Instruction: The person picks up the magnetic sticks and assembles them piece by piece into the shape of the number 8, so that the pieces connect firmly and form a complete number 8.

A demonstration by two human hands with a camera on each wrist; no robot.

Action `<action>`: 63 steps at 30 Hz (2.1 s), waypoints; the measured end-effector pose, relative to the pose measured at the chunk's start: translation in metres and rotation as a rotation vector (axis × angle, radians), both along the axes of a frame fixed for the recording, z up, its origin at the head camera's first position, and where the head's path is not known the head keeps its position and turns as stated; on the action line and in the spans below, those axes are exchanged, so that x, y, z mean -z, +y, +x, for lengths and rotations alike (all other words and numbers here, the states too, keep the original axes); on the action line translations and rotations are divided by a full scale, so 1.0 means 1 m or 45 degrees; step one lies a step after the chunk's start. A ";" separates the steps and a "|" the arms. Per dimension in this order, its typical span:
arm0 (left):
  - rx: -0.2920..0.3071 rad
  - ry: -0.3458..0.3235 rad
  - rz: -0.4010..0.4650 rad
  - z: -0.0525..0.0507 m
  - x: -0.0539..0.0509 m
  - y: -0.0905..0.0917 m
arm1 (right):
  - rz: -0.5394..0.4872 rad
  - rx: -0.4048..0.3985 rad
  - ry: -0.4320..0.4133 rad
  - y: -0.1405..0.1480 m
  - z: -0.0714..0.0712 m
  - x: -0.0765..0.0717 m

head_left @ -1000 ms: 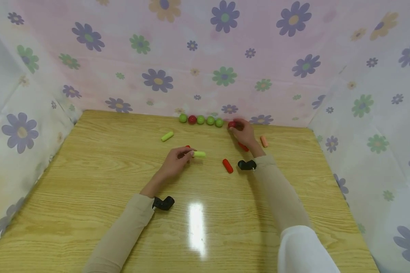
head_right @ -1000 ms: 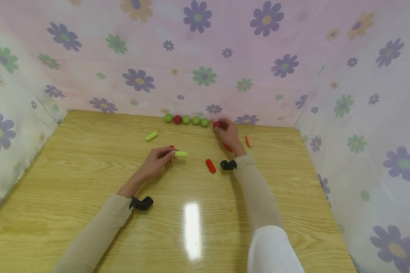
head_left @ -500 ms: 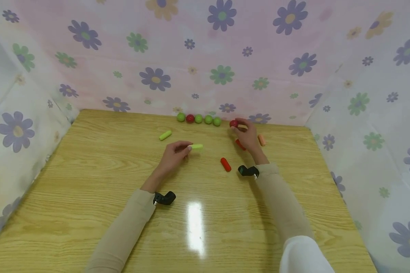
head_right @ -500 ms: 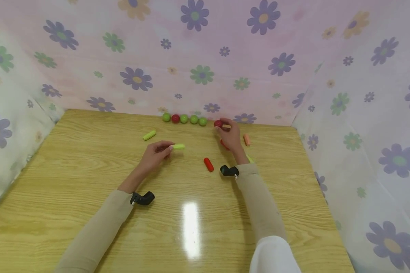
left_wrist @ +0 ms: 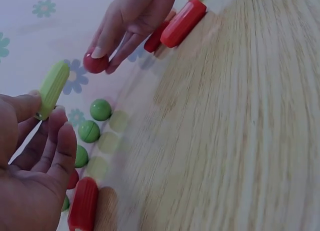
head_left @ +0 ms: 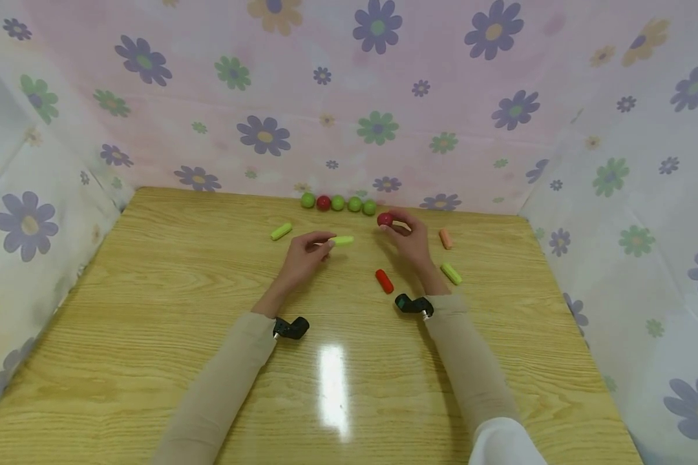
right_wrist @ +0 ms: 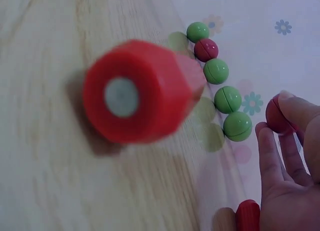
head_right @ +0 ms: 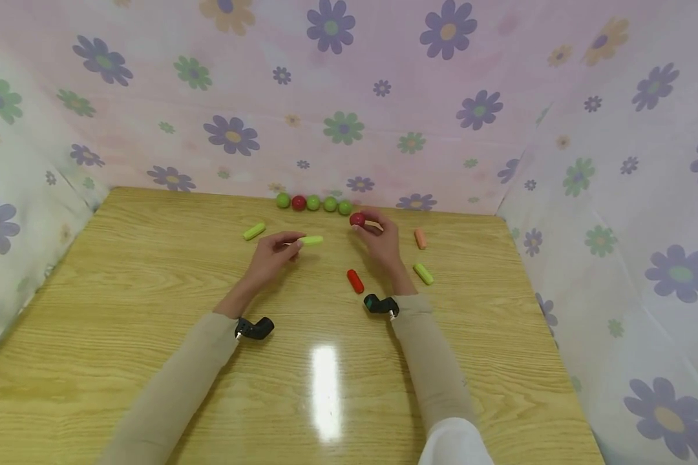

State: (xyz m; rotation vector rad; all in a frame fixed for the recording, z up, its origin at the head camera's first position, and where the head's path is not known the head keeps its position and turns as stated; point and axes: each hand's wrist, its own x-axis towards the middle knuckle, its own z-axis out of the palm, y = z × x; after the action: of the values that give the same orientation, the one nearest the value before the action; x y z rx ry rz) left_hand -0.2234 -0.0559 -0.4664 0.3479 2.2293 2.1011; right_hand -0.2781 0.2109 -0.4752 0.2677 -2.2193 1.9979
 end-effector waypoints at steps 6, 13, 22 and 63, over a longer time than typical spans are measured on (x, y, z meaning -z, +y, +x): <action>0.105 0.065 -0.003 -0.008 0.003 0.015 | -0.010 -0.026 -0.066 -0.005 0.002 0.007; 0.069 0.042 -0.004 -0.014 0.006 0.027 | -0.038 -0.048 -0.159 -0.009 0.006 0.010; 0.020 0.033 0.015 -0.019 0.013 0.031 | -0.056 -0.077 -0.231 -0.014 0.008 0.014; -0.145 0.102 0.062 -0.026 0.019 0.006 | 0.096 -0.293 -0.287 -0.021 0.007 0.016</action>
State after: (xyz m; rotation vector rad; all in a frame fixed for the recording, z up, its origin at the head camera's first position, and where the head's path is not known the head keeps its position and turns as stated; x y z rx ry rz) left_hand -0.2491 -0.0499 -0.4853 0.3208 2.2972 2.2399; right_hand -0.2709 0.1896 -0.4909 0.3350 -2.5082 2.1569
